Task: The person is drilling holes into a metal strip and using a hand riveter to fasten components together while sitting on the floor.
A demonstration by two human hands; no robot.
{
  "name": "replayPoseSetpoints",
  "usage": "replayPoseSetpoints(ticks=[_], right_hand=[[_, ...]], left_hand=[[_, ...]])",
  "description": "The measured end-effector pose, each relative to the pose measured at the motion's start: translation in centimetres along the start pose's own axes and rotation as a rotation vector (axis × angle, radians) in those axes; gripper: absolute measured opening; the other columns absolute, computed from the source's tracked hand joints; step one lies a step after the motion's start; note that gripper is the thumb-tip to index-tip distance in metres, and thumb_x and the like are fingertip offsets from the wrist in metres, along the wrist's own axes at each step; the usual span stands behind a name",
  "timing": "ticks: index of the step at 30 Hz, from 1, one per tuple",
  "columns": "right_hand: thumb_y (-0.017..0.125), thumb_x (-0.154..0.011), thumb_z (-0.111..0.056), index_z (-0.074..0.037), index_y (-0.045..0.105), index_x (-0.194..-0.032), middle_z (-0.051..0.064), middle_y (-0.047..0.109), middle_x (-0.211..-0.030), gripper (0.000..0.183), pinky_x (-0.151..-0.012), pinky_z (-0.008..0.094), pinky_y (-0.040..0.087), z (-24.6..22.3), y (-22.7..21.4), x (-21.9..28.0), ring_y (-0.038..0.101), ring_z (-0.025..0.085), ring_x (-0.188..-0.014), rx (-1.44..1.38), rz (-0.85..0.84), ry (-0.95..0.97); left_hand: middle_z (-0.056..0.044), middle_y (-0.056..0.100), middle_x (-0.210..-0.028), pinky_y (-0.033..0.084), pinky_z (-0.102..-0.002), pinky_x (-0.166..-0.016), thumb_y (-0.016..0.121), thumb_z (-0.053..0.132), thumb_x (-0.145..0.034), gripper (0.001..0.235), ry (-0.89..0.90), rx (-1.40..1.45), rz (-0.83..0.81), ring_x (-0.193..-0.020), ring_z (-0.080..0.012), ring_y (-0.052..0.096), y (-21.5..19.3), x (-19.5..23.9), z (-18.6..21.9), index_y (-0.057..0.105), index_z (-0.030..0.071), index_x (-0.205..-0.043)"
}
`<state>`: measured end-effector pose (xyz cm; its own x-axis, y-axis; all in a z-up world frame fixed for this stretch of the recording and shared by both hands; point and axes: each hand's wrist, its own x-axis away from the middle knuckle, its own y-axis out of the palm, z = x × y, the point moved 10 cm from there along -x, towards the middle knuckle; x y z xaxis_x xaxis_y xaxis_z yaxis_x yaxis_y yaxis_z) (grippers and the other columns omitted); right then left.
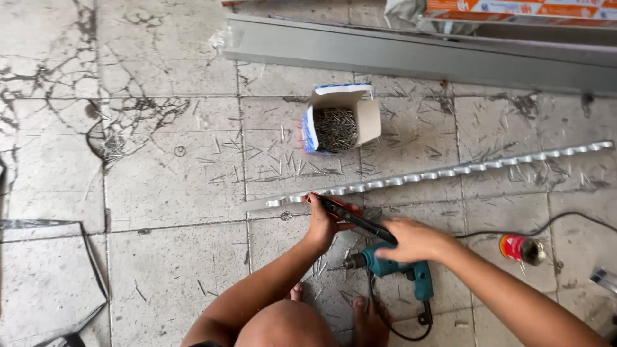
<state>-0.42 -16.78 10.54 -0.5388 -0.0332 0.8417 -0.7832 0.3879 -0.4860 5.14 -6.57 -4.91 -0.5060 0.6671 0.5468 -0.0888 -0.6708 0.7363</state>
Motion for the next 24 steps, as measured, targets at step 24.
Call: replayPoseSetpoints(ticks=[24], right_hand=[[0.078,-0.077,-0.032,-0.004,0.068,-0.065,0.013,0.065,-0.052,0.032,-0.048,0.032,0.047,4.9,2.7,-6.0,0.062,0.026,-0.048,-0.307,0.403,0.038]], left_hand=[[-0.032,0.071,-0.097,0.060,-0.063,-0.070,0.023,0.065,-0.107,0.076,0.109,0.019,0.159,-0.081,-0.0413,0.074,1.3,1.1,2.3,0.058,-0.003,-0.102]])
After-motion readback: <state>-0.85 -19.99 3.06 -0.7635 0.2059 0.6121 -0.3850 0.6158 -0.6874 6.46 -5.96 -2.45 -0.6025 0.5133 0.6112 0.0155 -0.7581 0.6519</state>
